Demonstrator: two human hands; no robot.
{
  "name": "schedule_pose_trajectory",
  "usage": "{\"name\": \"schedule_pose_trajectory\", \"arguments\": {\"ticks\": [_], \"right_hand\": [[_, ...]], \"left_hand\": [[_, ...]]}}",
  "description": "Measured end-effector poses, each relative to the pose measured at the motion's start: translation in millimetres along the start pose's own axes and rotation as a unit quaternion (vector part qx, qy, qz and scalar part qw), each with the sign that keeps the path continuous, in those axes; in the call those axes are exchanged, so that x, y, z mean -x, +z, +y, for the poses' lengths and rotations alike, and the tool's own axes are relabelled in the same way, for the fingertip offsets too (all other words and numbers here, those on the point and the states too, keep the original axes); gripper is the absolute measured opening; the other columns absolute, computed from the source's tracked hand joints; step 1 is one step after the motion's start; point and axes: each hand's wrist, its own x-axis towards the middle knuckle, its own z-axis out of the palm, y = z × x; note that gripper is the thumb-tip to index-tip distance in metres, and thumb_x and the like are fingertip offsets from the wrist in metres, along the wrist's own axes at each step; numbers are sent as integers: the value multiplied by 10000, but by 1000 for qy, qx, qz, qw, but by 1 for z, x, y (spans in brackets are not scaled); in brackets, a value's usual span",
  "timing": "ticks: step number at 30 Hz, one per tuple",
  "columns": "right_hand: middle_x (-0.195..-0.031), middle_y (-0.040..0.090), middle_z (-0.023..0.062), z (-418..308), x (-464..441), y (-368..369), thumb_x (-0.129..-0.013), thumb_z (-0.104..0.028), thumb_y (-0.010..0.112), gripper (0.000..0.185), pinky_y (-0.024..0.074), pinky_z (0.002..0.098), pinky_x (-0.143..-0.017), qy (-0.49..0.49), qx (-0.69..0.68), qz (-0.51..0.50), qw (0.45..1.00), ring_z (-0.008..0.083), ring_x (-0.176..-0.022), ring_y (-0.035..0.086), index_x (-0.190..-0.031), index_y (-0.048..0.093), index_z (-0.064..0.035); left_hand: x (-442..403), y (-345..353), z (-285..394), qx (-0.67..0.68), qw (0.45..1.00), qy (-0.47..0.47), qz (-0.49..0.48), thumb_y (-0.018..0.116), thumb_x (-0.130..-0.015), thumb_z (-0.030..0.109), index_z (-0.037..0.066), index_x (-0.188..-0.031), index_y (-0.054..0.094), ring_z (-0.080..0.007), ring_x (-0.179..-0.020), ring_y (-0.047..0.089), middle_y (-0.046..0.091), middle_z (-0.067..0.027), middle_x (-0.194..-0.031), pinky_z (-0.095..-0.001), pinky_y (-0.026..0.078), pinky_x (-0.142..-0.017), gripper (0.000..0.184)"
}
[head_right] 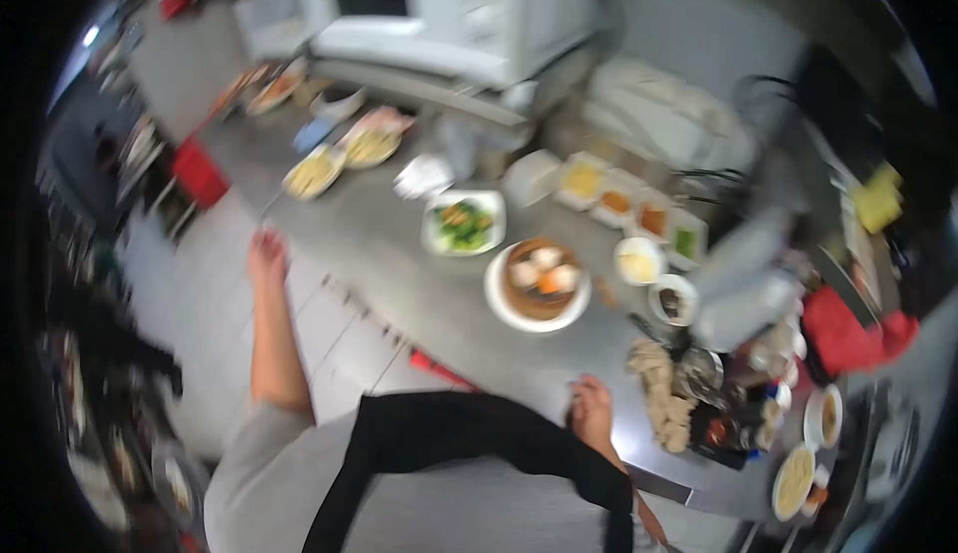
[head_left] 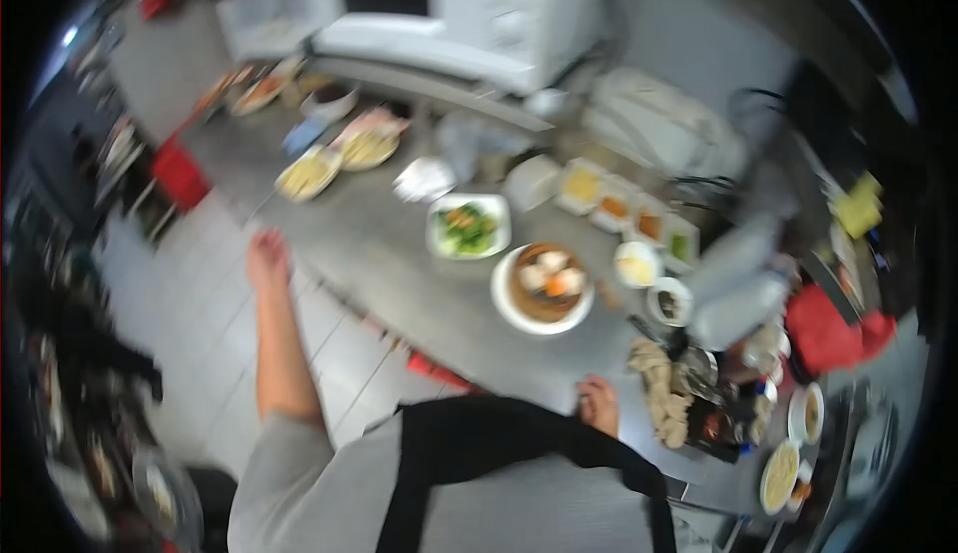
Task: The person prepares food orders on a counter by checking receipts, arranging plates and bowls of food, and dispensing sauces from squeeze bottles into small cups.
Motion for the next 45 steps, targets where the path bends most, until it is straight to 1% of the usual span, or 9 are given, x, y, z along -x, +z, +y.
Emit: {"name": "schedule_pose_trajectory", "arguments": {"ticks": [7, 16, 23, 27, 30, 33, 35, 43, 45], "right_hand": [[-1123, 504, 159, -19, 1, 26, -761, 80, 448, 263, 398, 355, -891, 46, 94, 112, 988, 314, -1038, 491, -954, 581, -39], [-1097, 513, 176, -40, -5, 37, -783, 38, 429, 230, 380, 395, -896, 87, 198, 142, 966, 348, -1014, 484, -968, 547, -30], [-1027, 540, 194, -34, 1, 35, -714, 29, 483, 244, 422, 420, -848, 39, 203, 198, 958, 364, -961, 511, -942, 550, -23], [-1061, 544, 108, -38, 7, 29, -686, 9, 511, 252, 402, 385, -888, 98, 212, 189, 954, 309, -1015, 500, -924, 555, -60], [-1059, 535, 95, -40, 9, 23, -681, 18, 513, 263, 401, 380, -886, 101, 208, 179, 956, 299, -1010, 496, -927, 551, -68], [-1041, 530, 91, -36, 11, 26, -684, 6, 522, 247, 404, 380, -872, 87, 206, 187, 957, 291, -997, 493, -918, 548, -68], [-1017, 528, 81, -35, 12, 26, -700, -17, 525, 204, 404, 379, -861, 72, 208, 197, 955, 284, -976, 491, -897, 545, -65], [-957, 536, 124, -56, 63, 4, -700, 4, 527, 218, 418, 389, -821, 23, 47, 168, 984, 322, -958, 497, -909, 561, -49], [-859, 573, 101, -72, 112, -13, -772, -79, 572, 135, 460, 369, -722, -4, 30, 198, 980, 296, -843, 553, -907, 580, -75]], "left_hand": [[-61, 10, -45, -7, 986, -61, 156, 497, -882, 165, 85, -738, 509, -130, -555, 551, 559, -18, -635, -218, 461, -494, 165], [-131, 11, -122, -203, 952, -169, 152, 504, -899, 274, 190, -1304, 162, -212, -537, 565, 582, -149, -897, -315, 496, -421, 537], [-222, -55, -127, -280, 935, -182, -121, 408, -923, 268, -14, -1317, 281, -345, -1151, 446, 420, -221, -1263, -463, 451, -913, 500], [-275, -77, -112, -178, 870, -322, -328, 567, -822, 206, 14, -1106, 538, -198, -856, 612, 612, -79, -985, -293, 530, -763, 344], [-204, -64, -74, -250, 913, -309, -90, 399, -736, 19, 29, -1188, 481, -239, -930, 606, 581, -114, -1105, -348, 554, -745, 460], [-176, -96, -60, -334, 841, -422, -49, 569, -852, 252, 22, -1031, 589, -164, -588, 556, 578, -60, -735, -260, 458, -496, 292], [-49, -70, -16, -356, 859, -304, -208, 524, -840, 145, 11, -1068, 544, -182, -691, 596, 619, -78, -855, -244, 510, -560, 265], [167, 4, -16, -471, 684, -398, -390, 409, -737, 14, 35, -1263, 393, -259, -967, 594, 531, -133, -1183, -359, 553, -752, 527], [282, 59, -10, -450, 671, -447, -384, 460, -793, 87, 43, -1241, 390, -233, -697, 636, 601, -148, -983, -312, 561, -552, 455]]}}
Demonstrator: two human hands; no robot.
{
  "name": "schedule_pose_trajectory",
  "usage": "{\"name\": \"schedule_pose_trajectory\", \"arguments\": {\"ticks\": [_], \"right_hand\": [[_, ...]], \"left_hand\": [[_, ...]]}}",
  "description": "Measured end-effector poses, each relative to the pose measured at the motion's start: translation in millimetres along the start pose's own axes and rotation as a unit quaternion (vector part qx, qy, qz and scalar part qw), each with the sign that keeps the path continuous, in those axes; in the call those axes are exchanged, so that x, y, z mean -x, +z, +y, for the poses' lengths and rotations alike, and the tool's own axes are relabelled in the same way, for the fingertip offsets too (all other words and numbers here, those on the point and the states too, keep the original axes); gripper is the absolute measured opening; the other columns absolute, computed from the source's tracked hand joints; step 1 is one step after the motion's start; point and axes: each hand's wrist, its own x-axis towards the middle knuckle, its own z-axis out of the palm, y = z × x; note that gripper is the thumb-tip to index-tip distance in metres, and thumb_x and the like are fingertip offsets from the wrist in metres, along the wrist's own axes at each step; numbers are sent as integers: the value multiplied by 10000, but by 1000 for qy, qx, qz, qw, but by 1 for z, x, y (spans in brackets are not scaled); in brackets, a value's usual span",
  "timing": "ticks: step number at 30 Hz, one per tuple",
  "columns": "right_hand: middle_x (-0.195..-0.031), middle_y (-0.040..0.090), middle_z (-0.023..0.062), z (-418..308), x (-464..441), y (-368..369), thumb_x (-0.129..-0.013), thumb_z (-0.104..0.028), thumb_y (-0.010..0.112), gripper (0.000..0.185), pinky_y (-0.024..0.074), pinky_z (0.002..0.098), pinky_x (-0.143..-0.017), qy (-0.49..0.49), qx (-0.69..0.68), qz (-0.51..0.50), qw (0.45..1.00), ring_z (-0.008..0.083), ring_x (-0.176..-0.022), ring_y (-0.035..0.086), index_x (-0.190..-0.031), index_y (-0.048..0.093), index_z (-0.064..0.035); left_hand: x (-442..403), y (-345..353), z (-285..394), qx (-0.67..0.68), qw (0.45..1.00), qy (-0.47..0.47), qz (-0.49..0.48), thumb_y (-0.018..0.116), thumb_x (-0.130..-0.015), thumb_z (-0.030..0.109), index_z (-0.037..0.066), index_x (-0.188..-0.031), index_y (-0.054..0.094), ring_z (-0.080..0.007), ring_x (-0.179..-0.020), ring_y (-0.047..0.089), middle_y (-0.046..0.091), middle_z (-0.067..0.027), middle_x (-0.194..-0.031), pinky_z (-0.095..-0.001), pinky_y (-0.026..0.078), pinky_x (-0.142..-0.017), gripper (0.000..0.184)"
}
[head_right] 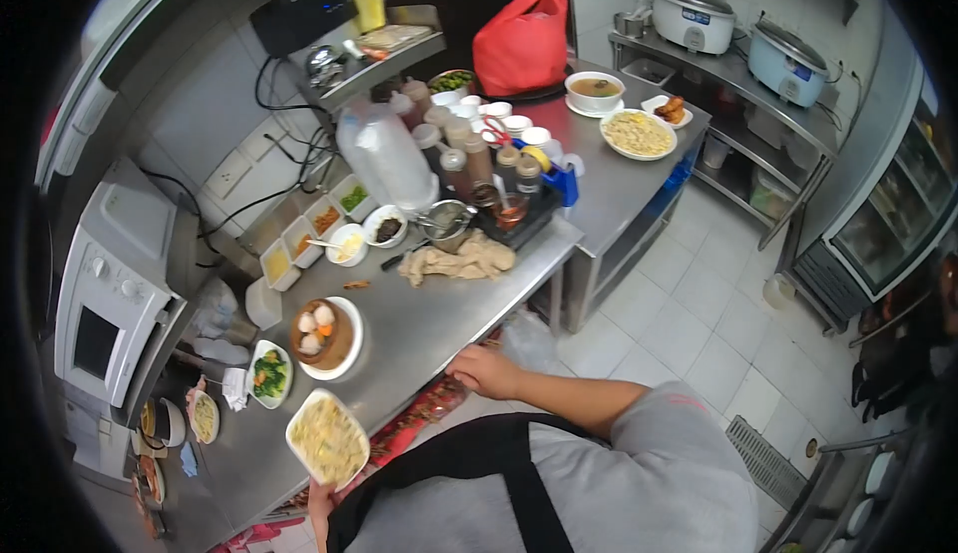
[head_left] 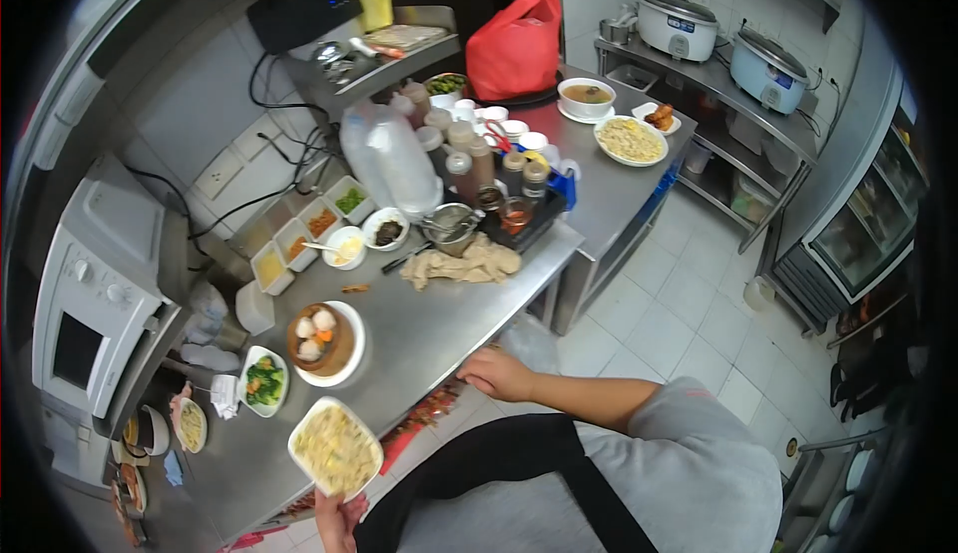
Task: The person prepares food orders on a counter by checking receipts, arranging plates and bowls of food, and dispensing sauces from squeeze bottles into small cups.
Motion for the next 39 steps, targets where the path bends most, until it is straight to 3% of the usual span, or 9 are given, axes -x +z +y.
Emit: {"name": "schedule_pose_trajectory", "arguments": {"ticks": [4, 6, 11, 19, 25, 28, 33, 36, 39], "right_hand": [[-744, 619, 109, 12, 118, -82, -785, -129, 617, 129, 477, 330, -603, 253, -98, -14, 962, 232, -652, 607, -906, 605, -84], [-721, 624, 101, 23, 166, -137, -771, -112, 628, 147, 473, 315, -591, 389, -54, -41, 919, 201, -624, 599, -911, 607, -72], [-662, 595, 53, 26, 239, -237, -783, -95, 616, 148, 456, 264, -572, 490, -3, 112, 864, 131, -600, 562, -928, 619, -65], [-717, 603, 26, 56, 264, -349, -821, -65, 578, 122, 457, 230, -647, 509, -47, 294, 807, 82, -691, 559, -929, 612, -19], [-756, 605, 23, 117, 221, -458, -842, -49, 562, 128, 446, 221, -683, 483, -33, 332, 809, 83, -721, 556, -960, 595, -13], [-764, 603, 24, 146, 177, -504, -843, -44, 563, 130, 442, 217, -693, 463, -35, 311, 829, 85, -727, 557, -967, 592, -15], [-784, 602, 28, 194, 105, -551, -829, -36, 585, 135, 444, 218, -688, 390, -62, 303, 868, 93, -731, 560, -963, 594, -19], [-792, 576, 22, 230, 52, -561, -815, -26, 600, 140, 435, 233, -727, 336, -7, 194, 922, 103, -764, 547, -952, 583, -2], [-770, 597, 82, 274, -27, -557, -737, -4, 642, 102, 456, 263, -626, 192, 83, 64, 976, 167, -671, 570, -837, 632, -19]], "left_hand": [[-15, 131, -27, -11, 987, -47, -155, 422, -789, 11, 76, -1289, 307, -252, -673, 635, 581, -181, -997, -335, 559, -516, 517], [-10, 210, -27, -24, 964, -101, -243, 425, -778, -23, 63, -1307, 316, -272, -939, 600, 510, -152, -1185, -322, 556, -690, 547], [-29, 378, -86, 9, 912, -164, -376, 400, -825, 3, 94, -1262, 322, -248, -809, 608, 535, -161, -1096, -350, 536, -679, 453], [-96, 616, -166, 8, 934, -137, -329, 342, -835, 9, 153, -1244, 264, -236, -682, 614, 580, -160, -907, -332, 526, -571, 441], [-161, 701, -194, 12, 959, -117, -259, 327, -882, 48, 200, -1272, 235, -205, -669, 606, 583, -152, -875, -313, 525, -551, 428], [-176, 715, -183, 27, 964, -97, -245, 345, -891, 64, 198, -1265, 239, -191, -670, 594, 574, -142, -885, -302, 521, -562, 411], [-201, 730, -167, -7, 959, -122, -257, 376, -903, 73, 271, -1394, 8, -187, -663, 595, 575, -147, -867, -283, 518, -575, 645], [-207, 732, -156, -12, 952, -154, -263, 402, -905, 78, 275, -1396, 1, -186, -659, 601, 580, -148, -852, -281, 525, -581, 663], [-208, 732, -147, -28, 945, -171, -276, 443, -911, 111, 275, -1394, 25, -175, -641, 603, 588, -123, -837, -291, 533, -578, 660]]}}
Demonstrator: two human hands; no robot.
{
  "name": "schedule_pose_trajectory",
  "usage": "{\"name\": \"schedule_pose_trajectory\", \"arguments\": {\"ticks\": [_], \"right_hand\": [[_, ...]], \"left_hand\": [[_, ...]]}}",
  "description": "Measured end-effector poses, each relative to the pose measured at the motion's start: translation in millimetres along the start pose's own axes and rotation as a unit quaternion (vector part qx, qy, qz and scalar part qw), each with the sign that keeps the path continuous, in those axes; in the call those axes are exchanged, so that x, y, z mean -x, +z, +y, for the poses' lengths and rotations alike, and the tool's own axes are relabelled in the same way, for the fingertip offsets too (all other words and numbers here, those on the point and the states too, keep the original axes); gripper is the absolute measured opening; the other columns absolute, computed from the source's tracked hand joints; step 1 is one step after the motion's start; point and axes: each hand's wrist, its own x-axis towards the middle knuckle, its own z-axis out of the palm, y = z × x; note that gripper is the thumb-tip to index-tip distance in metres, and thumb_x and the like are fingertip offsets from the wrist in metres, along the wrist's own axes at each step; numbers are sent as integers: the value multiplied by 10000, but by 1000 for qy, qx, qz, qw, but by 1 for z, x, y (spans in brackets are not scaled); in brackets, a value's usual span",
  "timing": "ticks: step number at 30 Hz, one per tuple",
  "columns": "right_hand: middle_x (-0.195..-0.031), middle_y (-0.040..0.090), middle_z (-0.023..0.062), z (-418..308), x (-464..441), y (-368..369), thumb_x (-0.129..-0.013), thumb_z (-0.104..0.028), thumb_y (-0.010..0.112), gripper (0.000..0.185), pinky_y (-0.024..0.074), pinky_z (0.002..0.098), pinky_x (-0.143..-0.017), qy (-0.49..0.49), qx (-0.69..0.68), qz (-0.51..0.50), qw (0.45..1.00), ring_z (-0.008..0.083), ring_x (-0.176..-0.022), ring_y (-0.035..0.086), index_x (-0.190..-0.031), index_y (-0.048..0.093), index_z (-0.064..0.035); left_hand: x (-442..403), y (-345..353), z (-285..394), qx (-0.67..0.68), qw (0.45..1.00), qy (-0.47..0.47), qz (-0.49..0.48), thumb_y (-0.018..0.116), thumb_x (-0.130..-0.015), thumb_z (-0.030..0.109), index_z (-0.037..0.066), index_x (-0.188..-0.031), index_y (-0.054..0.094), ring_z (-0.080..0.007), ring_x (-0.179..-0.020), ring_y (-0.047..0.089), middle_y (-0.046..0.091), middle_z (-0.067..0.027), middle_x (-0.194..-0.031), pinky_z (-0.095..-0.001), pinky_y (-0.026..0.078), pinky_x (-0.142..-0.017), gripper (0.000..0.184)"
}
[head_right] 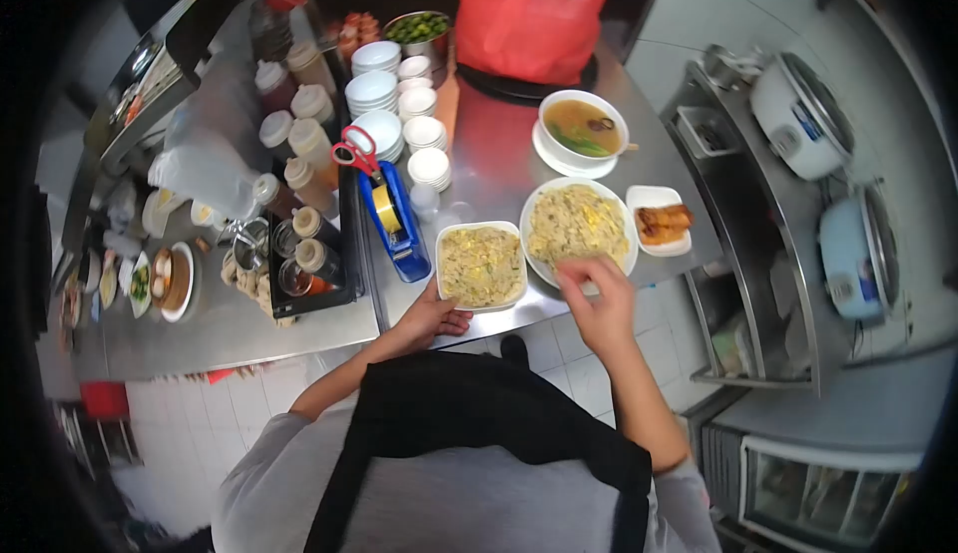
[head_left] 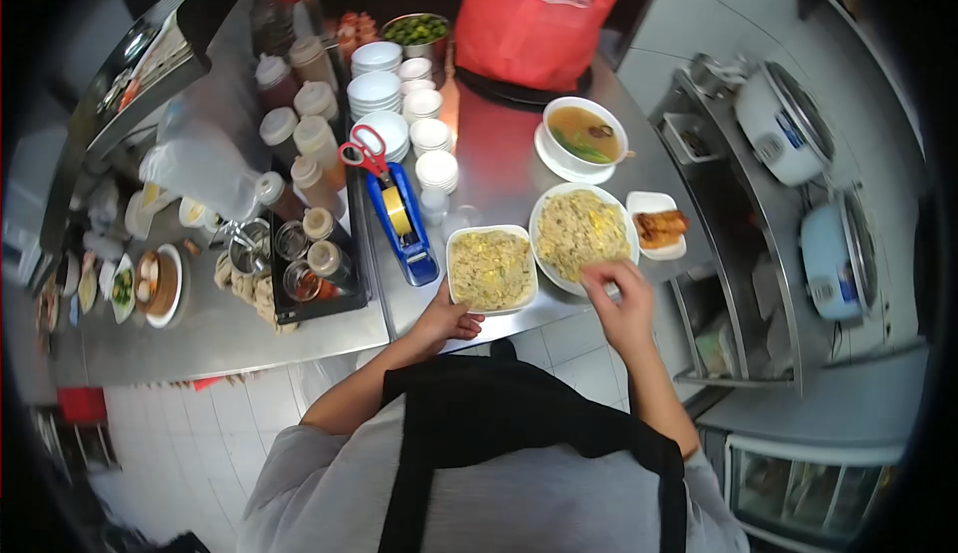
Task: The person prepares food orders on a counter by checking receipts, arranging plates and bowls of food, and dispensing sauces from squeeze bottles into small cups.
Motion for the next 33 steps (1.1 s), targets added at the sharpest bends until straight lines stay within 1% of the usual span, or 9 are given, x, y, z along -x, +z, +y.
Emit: {"name": "schedule_pose_trajectory", "arguments": {"ticks": [5, 12, 15, 18, 21, 23, 25, 27, 33], "right_hand": [[-911, 609, 105, 61, -152, 113, -775, -79, 587, 166, 466, 342, -705, -209, 41, -126, 969, 257, -831, 587, -928, 638, -39], [-1008, 622, 71, 110, -248, 242, -767, -178, 583, 186, 389, 417, -871, -363, 152, -210, 895, 256, -1097, 473, -922, 666, -119], [-931, 649, 50, 86, -261, 231, -752, -224, 621, 145, 429, 392, -816, -283, 167, -279, 902, 263, -995, 542, -826, 664, -107], [-747, 648, 77, 120, -282, 262, -727, -203, 658, 139, 476, 331, -622, -162, -118, -266, 943, 208, -668, 614, -762, 639, -70], [-927, 614, 44, 128, -302, 238, -888, -155, 496, 210, 503, 310, -672, 188, -381, -398, 813, 178, -847, 604, -1054, 554, -40], [-1048, 573, 84, 112, -296, 200, -909, -117, 446, 239, 516, 336, -725, 161, -507, -284, 798, 179, -927, 578, -1126, 492, -29], [-986, 582, 80, 158, -315, 223, -899, -89, 458, 159, 493, 322, -686, 102, -415, -144, 893, 188, -862, 570, -1025, 507, -6], [-776, 588, 167, 187, -314, 235, -843, -81, 511, 86, 465, 370, -678, -119, -85, -56, 988, 284, -738, 582, -850, 538, 0], [-842, 609, 238, 198, -288, 253, -791, -117, 527, 125, 474, 449, -730, -109, 185, -178, 960, 390, -827, 600, -849, 618, -54]], "left_hand": [[16, 16, 12, -63, 996, -2, 69, 506, -900, 169, 241, -1415, -2, -165, -635, 610, 606, -121, -815, -289, 530, -579, 727], [66, 37, -43, -89, 918, 192, 336, 582, -861, 172, 32, -1342, 329, -116, -658, 585, 621, -77, -788, -238, 489, -620, 561], [105, 56, -75, -24, 874, 205, 440, 576, -863, 144, 22, -1326, 354, -108, -706, 572, 613, -62, -790, -238, 471, -669, 528], [139, 69, -102, 85, 839, 193, 502, 591, -852, 141, 20, -1324, 355, -93, -711, 548, 600, -41, -797, -221, 443, -656, 542], [165, 75, -117, 92, 802, 173, 565, 603, -841, 141, 17, -1317, 365, -89, -704, 544, 601, -41, -793, -222, 442, -643, 548], [175, 64, -144, 53, 772, 188, 605, 613, -826, 129, 32, -1282, 424, -89, -643, 537, 601, -39, -744, -224, 441, -590, 503], [183, 59, -149, 70, 755, 192, 624, 607, -825, 123, 30, -1258, 447, -99, -649, 553, 612, -51, -751, -228, 446, -589, 471], [190, 56, -142, 71, 748, 192, 631, 616, -819, 135, 25, -1248, 453, -104, -673, 561, 610, -53, -759, -242, 456, -619, 472], [198, 18, -131, 58, 753, 254, 604, 617, -817, 146, 25, -1240, 460, -101, -687, 560, 603, -43, -767, -247, 463, -639, 467]]}}
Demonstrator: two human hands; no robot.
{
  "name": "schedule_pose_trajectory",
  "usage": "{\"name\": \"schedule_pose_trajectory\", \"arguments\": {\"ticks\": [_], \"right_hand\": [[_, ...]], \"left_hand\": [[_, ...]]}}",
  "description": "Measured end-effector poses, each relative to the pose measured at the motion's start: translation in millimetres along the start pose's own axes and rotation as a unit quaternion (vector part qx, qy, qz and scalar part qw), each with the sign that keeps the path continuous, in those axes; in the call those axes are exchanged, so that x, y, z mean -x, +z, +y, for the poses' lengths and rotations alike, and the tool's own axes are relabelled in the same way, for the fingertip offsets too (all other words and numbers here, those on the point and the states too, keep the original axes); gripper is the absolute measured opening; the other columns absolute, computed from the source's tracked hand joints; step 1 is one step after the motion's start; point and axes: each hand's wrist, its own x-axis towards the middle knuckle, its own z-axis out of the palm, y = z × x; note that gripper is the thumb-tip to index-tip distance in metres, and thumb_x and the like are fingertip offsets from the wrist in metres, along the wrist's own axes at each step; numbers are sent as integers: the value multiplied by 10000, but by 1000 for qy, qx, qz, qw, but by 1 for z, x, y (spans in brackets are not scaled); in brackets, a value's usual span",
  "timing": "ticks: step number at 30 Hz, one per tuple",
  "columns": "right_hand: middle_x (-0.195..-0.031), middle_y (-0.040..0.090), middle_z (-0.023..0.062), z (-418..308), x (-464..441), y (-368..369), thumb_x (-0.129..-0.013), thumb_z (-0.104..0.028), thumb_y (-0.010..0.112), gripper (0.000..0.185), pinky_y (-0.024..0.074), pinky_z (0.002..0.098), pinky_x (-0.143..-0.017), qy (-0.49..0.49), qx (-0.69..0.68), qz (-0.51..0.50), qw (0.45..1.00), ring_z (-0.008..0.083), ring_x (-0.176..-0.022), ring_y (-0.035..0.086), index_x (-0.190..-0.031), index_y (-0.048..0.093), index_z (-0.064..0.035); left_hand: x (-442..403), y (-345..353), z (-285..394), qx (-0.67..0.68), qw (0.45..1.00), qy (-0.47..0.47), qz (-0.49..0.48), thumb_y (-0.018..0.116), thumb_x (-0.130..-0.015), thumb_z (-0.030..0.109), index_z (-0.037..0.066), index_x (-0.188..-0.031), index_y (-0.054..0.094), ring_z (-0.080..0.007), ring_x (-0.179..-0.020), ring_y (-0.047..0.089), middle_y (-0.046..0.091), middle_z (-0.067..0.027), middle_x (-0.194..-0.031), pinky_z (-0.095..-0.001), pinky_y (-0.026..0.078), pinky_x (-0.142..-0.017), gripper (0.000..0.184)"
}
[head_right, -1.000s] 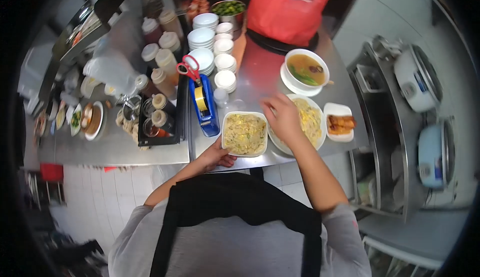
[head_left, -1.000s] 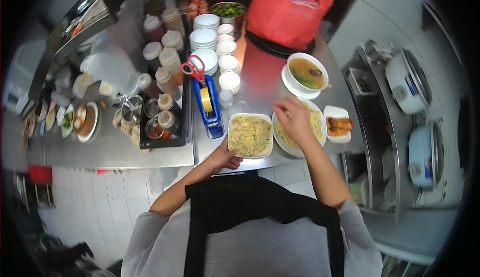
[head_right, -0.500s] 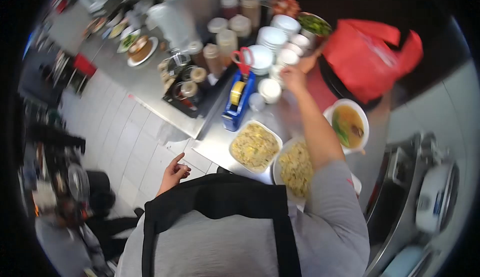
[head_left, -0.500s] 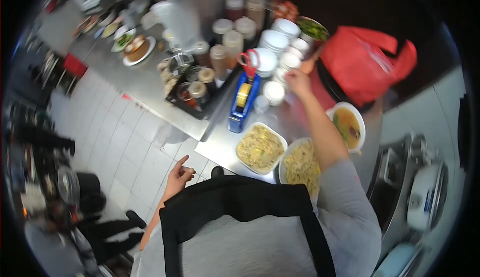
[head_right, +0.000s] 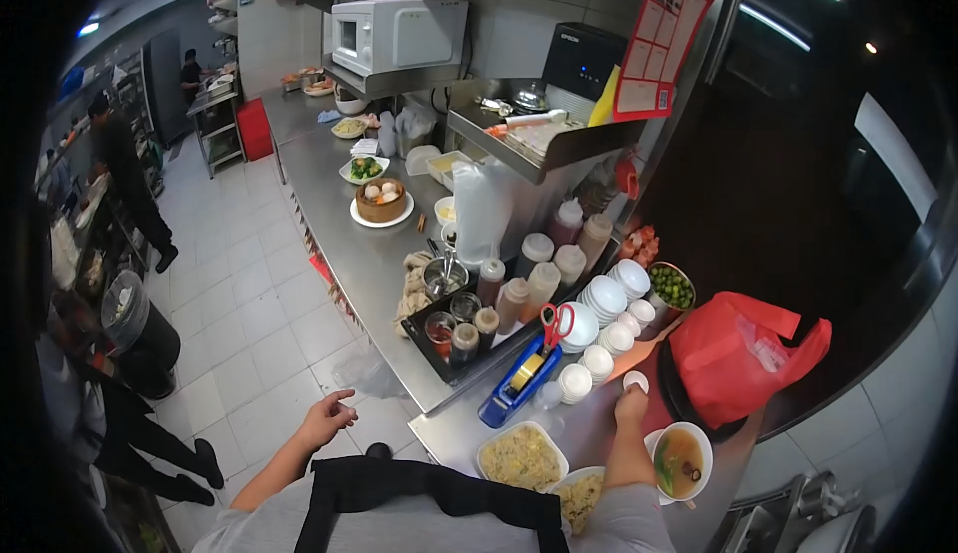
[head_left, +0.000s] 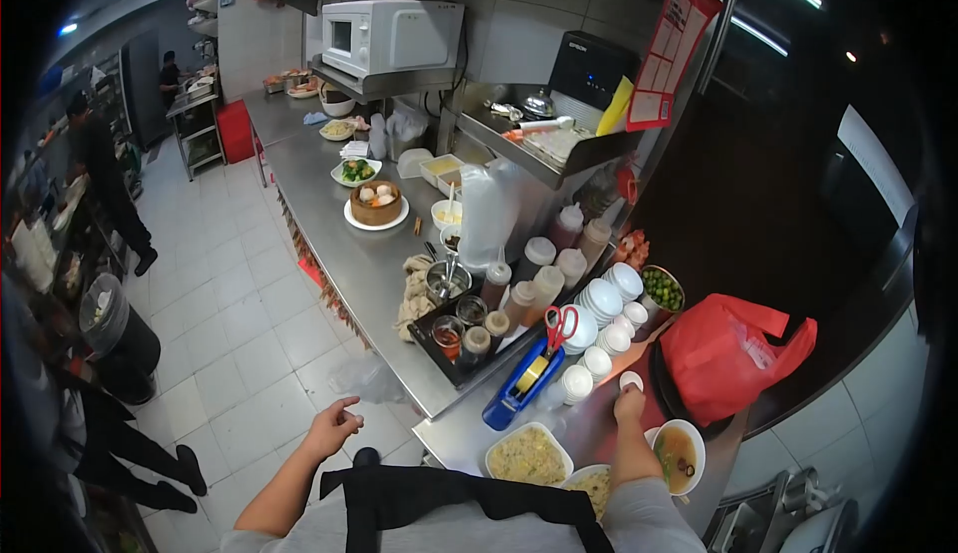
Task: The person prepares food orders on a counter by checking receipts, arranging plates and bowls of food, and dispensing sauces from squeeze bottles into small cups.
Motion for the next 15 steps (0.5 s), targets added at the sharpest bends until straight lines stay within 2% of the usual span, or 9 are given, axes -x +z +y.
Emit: {"name": "schedule_pose_trajectory", "arguments": {"ticks": [1, 2, 3, 4, 7, 8, 9, 11, 15], "right_hand": [[-851, 610, 240, 0, 0, 3, -785, -124, 529, 132, 474, 451, -738, -3, 8, -21, 1000, 390, -838, 601, -847, 627, -60], [-841, 623, 226, 3, -9, 3, -777, -129, 533, 154, 478, 450, -731, -70, 6, 10, 997, 388, -812, 607, -859, 634, -47], [-831, 619, 198, 0, -25, 3, -795, -60, 471, 169, 472, 433, -709, -41, -31, 97, 994, 368, -795, 596, -831, 625, -3], [-809, 604, 195, -35, -17, -44, -786, -46, 470, 156, 469, 403, -715, -125, -28, 166, 978, 353, -786, 576, -805, 613, 12], [-896, 590, 96, -112, -2, -124, -818, -13, 547, 102, 467, 306, -751, -117, -276, 296, 907, 190, -788, 564, -909, 586, 12], [-888, 583, 82, -147, 13, -153, -844, -23, 548, 84, 467, 293, -764, -163, -250, 354, 886, 169, -813, 553, -909, 585, 16], [-886, 579, 84, -190, 34, -174, -833, -9, 566, 81, 472, 274, -777, -154, -345, 368, 850, 168, -845, 550, -907, 586, 16], [-921, 566, 134, -267, 70, -202, -818, 41, 561, 90, 513, 286, -738, -268, -289, 433, 811, 205, -838, 561, -906, 571, 59], [-1000, 506, 203, -399, 117, -196, -816, 104, 510, 97, 535, 362, -764, -438, -294, 436, 729, 269, -844, 569, -909, 534, 111]], "left_hand": [[-7, -8, 2, -3, 1000, -4, -10, 612, -819, 143, 28, -1239, 461, -102, -691, 561, 602, -44, -771, -246, 463, -639, 461], [-17, -18, 4, -7, 1000, -8, -21, 606, -821, 140, 30, -1238, 463, -103, -695, 561, 601, -45, -774, -246, 463, -639, 455], [-33, -32, 1, -16, 1000, 4, -17, 597, -823, 131, 33, -1237, 465, -105, -699, 562, 601, -46, -782, -247, 464, -637, 446], [-51, -50, -11, -22, 1000, 5, -12, 588, -825, 123, 36, -1236, 466, -108, -703, 562, 602, -48, -790, -247, 464, -635, 438], [-115, -116, -70, 95, 994, -39, 40, 546, -826, 97, 55, -1217, 474, -131, -718, 577, 616, -56, -839, -248, 474, -621, 399], [-141, -139, -83, 128, 986, -75, 70, 562, -832, 159, 70, -1180, 492, -144, -739, 583, 615, -55, -863, -269, 482, -637, 367], [-163, -160, -84, 180, 970, -115, 112, 577, -841, 247, 82, -1143, 510, -146, -741, 578, 611, -47, -880, -289, 484, -646, 350], [-205, -204, -84, 245, 944, -137, 175, 596, -833, 322, 125, -1043, 508, -143, -749, 554, 588, -43, -895, -294, 473, -646, 301], [-289, -273, -111, 318, 886, -160, 297, 540, -862, 233, 124, -1027, 497, -146, -716, 552, 590, -36, -867, -276, 462, -606, 202]]}}
